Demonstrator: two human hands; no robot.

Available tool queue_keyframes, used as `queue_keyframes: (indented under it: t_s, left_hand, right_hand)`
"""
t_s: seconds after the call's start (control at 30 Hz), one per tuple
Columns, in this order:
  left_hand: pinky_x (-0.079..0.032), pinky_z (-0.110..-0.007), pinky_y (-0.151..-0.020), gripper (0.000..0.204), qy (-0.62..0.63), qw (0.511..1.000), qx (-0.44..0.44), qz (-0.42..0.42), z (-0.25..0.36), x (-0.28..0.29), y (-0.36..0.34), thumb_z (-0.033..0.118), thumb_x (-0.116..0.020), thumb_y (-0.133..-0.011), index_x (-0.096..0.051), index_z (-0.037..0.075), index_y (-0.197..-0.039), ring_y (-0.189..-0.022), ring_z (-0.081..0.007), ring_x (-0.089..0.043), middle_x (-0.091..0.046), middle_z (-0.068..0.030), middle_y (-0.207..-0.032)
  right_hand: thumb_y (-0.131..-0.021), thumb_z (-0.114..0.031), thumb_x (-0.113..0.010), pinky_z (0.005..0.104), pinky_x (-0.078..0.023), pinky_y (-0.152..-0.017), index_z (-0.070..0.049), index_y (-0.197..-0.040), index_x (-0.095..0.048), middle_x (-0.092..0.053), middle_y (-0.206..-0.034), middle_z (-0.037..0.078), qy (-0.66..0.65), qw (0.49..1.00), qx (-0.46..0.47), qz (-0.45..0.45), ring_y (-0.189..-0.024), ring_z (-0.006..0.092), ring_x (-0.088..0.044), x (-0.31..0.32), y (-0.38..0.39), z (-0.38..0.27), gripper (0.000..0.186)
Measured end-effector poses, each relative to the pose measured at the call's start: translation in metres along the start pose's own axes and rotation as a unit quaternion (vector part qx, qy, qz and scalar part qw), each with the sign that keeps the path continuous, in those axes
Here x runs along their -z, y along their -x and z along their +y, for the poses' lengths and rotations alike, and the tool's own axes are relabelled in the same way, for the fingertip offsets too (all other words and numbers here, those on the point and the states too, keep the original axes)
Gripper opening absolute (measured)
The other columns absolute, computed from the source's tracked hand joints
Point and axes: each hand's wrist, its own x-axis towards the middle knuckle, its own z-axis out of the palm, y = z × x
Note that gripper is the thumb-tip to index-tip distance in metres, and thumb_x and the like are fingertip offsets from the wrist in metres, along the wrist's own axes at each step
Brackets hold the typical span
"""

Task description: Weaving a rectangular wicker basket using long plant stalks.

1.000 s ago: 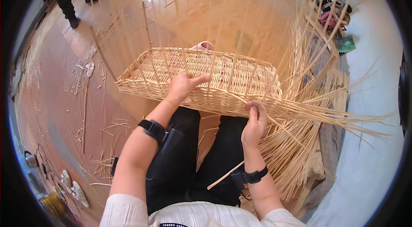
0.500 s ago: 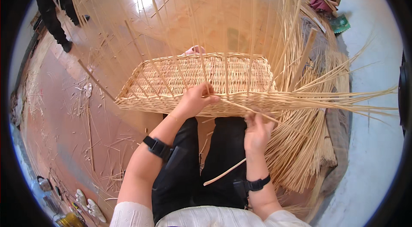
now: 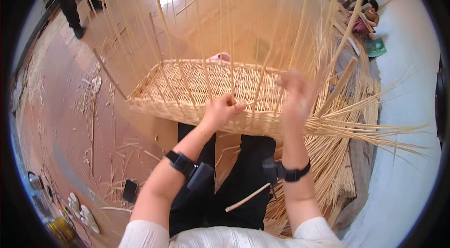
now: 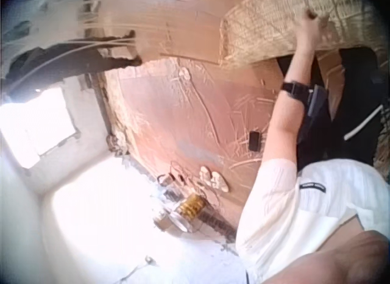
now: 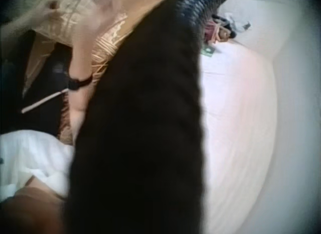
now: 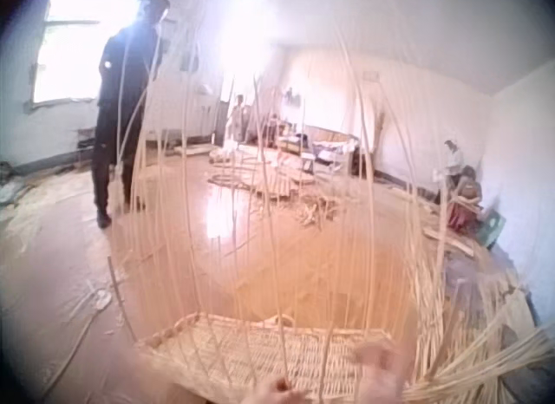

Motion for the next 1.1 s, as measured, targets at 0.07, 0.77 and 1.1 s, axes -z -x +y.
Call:
queue_keyframes:
  t_s: [0.07,0.77,1.1]
  left_hand:
    - [-0.039,-0.037,-0.076,0.040,-0.051,0.998,-0.007,-0.040,0.005,0.004,-0.004,0.047,-0.078,-0.076,-0.064,0.009,-0.075,-0.064,-0.0192,-0.059,-0.064,-0.0030,-0.066]
    - [-0.041,-0.043,-0.101,0.039,-0.360,0.894,-0.121,0.237,-0.104,0.211,0.055,0.020,-0.073,-0.086,-0.060,0.000,-0.118,-0.115,-0.0352,-0.055,-0.063,-0.0182,-0.115]
    - [-0.043,-0.048,-0.076,0.032,-0.473,0.876,-0.075,0.052,-0.109,0.208,0.070,0.032,-0.076,-0.079,-0.060,0.006,-0.089,-0.084,-0.0354,-0.054,-0.061,-0.0133,-0.086]
  right_hand:
    - [-0.107,-0.011,-0.030,0.0374,-0.050,-0.072,-0.031,-0.158,-0.002,-0.049,-0.086,0.002,-0.154,0.965,-0.118,0.176,-0.073,0.0127,-0.047,0.042,0.058,0.020,0.062]
    - [-0.099,-0.030,-0.058,0.0247,-0.043,-0.060,-0.004,-0.127,-0.054,-0.059,-0.093,0.002,-0.090,0.807,-0.473,0.342,-0.075,0.0098,-0.055,0.186,0.252,0.034,0.038]
    - [-0.096,-0.022,-0.062,0.0273,-0.042,-0.051,-0.012,-0.100,-0.057,-0.061,-0.081,0.003,-0.374,0.660,-0.631,0.162,-0.059,0.0140,-0.056,0.142,0.268,0.007,0.012]
